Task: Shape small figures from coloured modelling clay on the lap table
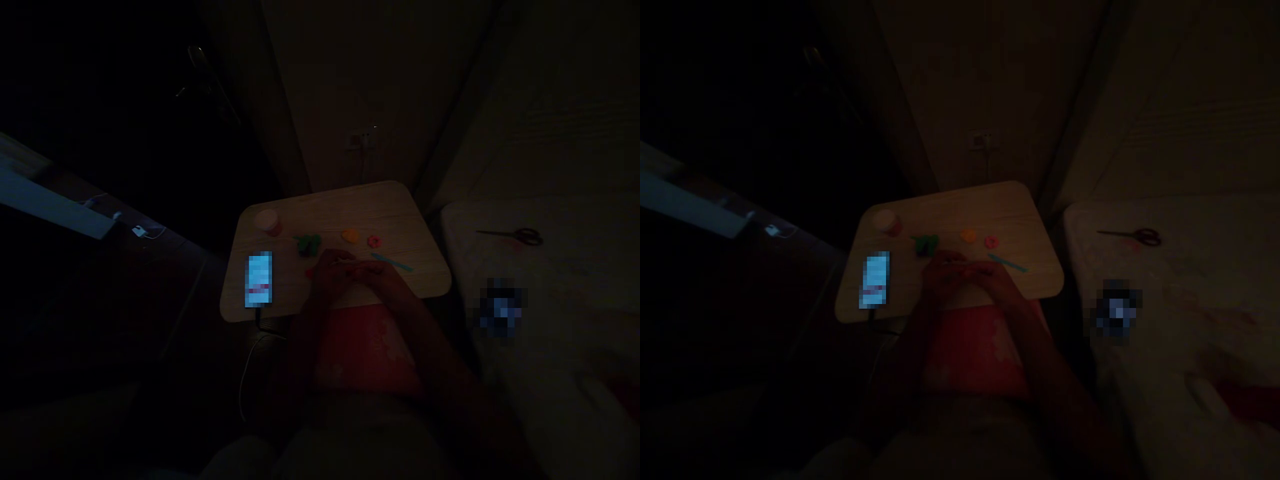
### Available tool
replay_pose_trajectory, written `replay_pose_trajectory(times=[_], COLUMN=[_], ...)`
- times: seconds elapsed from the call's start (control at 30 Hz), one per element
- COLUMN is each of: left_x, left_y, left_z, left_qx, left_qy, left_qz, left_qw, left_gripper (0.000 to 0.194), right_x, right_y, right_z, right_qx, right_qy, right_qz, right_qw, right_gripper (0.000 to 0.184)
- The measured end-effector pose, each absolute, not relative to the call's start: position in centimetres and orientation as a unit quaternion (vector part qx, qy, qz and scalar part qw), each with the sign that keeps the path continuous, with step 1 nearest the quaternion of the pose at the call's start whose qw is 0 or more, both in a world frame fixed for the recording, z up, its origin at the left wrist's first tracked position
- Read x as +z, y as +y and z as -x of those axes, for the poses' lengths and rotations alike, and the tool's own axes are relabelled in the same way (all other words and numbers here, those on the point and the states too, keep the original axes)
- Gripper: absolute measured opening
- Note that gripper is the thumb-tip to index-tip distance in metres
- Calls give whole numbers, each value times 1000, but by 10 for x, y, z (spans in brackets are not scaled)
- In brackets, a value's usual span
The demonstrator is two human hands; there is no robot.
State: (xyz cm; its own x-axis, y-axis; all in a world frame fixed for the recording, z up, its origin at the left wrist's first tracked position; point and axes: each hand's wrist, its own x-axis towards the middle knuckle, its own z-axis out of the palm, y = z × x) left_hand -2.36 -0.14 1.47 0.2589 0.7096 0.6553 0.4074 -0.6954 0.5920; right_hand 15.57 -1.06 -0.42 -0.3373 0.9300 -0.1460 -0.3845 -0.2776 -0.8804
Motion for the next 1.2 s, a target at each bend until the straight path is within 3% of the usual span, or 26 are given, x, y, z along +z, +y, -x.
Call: replay_pose_trajectory(times=[0.57, 0.73, 0.9, 1.2], left_x=[10, 14, 17, 13], left_y=[2, 0, -1, 0], left_z=[27, 26, 23, 26], left_qx=[490, 487, 514, 507], left_qy=[321, 339, 347, 360], left_qz=[-795, -783, -744, -746], left_qw=[156, 188, 248, 240], left_gripper=[18, 20, 24, 27], right_x=[6, 8, -2, 7], right_y=[-9, -11, -9, -12], right_z=[-159, -159, -160, -159], right_qx=[653, 663, 718, 710], right_qy=[-453, -449, -411, -406], right_qz=[406, 395, 341, 364], right_qw=[451, 450, 447, 446], right_gripper=[23, 26, 42, 37])
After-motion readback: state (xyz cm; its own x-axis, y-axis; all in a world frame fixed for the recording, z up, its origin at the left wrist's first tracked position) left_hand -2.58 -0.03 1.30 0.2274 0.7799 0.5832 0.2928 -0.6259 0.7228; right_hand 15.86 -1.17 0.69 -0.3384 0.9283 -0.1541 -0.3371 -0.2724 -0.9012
